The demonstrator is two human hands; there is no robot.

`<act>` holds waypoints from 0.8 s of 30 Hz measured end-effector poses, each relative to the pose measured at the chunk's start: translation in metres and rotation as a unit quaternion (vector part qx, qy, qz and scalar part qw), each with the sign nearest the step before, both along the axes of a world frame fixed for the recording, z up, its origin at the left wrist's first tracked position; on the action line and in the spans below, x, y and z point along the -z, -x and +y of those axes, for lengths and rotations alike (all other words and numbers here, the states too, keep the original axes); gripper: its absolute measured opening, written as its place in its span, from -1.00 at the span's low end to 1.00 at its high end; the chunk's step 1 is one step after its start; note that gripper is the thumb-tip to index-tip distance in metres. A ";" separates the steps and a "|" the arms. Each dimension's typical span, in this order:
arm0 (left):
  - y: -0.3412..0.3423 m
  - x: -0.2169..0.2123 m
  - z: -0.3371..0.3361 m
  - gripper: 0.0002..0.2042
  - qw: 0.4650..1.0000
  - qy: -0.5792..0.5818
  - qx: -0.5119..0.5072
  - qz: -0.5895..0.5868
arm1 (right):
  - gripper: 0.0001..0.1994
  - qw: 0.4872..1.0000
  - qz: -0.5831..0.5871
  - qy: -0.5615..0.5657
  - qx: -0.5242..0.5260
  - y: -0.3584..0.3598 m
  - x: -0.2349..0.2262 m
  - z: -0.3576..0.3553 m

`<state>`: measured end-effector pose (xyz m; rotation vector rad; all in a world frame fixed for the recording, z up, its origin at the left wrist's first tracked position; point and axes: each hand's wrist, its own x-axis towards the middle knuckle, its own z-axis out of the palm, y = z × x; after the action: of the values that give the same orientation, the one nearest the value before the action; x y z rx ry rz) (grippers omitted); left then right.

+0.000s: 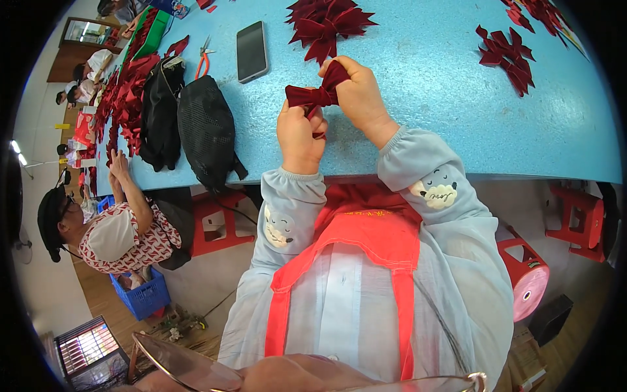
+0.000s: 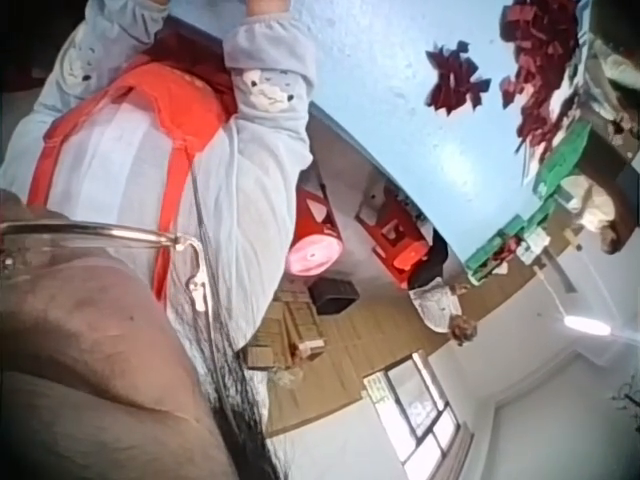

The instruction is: Manually folding and assembling decorative red bows from fabric pieces.

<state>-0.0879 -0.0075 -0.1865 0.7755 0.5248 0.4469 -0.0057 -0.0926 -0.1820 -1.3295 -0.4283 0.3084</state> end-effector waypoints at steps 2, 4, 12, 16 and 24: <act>0.005 0.007 0.013 -0.81 0.996 -0.019 0.089 -0.013 | -0.80 1.000 -0.019 0.019 -0.005 -0.002 0.000 -0.001; 0.009 0.004 0.017 -0.79 0.991 -0.027 0.129 -0.019 | -0.79 0.999 -0.028 0.030 -0.011 -0.006 0.001 -0.003; 0.036 -0.007 0.037 -0.63 0.972 -0.063 0.218 -0.055 | -0.78 0.985 0.147 0.035 -0.087 -0.021 0.005 -0.007; 0.031 -0.018 0.028 -0.72 0.980 -0.074 0.187 -0.007 | -0.79 0.988 0.124 0.029 -0.089 -0.015 0.004 -0.001; 0.022 -0.005 0.029 -0.88 0.992 -0.089 0.090 0.019 | -0.66 0.972 -0.038 0.065 -0.222 -0.012 -0.011 -0.012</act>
<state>-0.1102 0.0217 -0.1818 0.9962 0.4494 0.3156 0.0059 -0.1047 -0.1706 -1.3671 -0.7840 0.6673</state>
